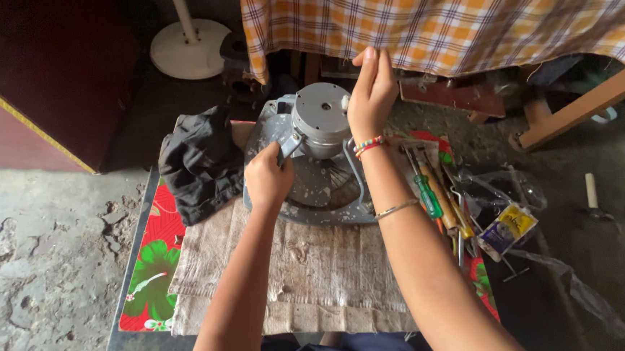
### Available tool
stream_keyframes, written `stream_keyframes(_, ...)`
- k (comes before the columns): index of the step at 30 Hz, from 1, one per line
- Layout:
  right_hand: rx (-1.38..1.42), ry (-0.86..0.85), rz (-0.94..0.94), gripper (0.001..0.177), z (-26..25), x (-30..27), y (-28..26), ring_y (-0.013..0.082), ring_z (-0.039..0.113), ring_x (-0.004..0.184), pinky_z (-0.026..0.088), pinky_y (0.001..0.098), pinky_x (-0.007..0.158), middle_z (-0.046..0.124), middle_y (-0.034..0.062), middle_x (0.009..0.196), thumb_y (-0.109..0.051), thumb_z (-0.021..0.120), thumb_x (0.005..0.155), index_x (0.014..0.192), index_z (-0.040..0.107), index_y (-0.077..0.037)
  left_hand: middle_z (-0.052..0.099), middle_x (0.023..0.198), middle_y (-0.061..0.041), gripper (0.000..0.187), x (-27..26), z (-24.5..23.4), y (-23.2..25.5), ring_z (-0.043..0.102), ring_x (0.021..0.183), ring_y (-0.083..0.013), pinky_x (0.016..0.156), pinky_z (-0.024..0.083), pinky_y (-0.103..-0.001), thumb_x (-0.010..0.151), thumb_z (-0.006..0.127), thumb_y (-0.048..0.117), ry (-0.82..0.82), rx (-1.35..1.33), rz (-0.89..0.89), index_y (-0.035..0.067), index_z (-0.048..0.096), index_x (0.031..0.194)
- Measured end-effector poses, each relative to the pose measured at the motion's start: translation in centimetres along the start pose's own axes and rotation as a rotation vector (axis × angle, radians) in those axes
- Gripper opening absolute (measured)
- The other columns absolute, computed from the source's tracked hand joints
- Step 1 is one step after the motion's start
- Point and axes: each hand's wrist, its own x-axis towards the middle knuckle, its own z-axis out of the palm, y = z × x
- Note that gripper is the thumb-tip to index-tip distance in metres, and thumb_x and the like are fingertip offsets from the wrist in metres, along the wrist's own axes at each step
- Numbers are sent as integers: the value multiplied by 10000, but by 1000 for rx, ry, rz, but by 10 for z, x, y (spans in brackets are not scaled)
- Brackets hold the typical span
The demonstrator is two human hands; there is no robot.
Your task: The person uses a screwdriver to manipulate screws on a motor housing while holding it on a cloth-covered table.
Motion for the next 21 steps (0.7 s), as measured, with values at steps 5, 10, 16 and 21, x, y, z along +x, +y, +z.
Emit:
stream_keyframes(5, -43, 25, 6, 334, -6, -1, 21, 199, 616, 731, 491, 330, 717, 655, 77, 792, -210, 476, 1117, 875, 598, -16, 629, 692, -211, 200, -2, -3, 3, 638, 672, -423, 595, 488, -469, 793, 735, 194, -116, -77, -139, 25, 634, 829)
stream_keyframes(10, -78, -7, -53, 321, -5, 0, -4, 219, 629, 748, 498, 349, 725, 654, 90, 812, -192, 477, 1122, 884, 601, -17, 632, 608, -147, 231, 16, -3, -17, 614, 562, -239, 576, 494, -377, 770, 733, 244, -386, -220, -263, 28, 732, 851)
stream_keyframes(16, -41, -28, -185, 299, -3, -12, -28, 244, 655, 814, 520, 359, 770, 663, 101, 870, -177, 488, 1121, 913, 624, -11, 599, 593, -52, 230, 16, 5, -38, 540, 567, -92, 542, 466, -328, 771, 697, 212, -459, -378, -292, -7, 713, 838)
stream_keyframes(21, -54, 90, -2, 298, -5, -5, -15, 206, 645, 757, 500, 328, 724, 683, 71, 831, -169, 498, 1102, 899, 649, -12, 578, 551, -78, 229, 11, -1, -21, 533, 515, -114, 522, 449, -322, 777, 643, 170, -344, -285, -313, -16, 738, 871)
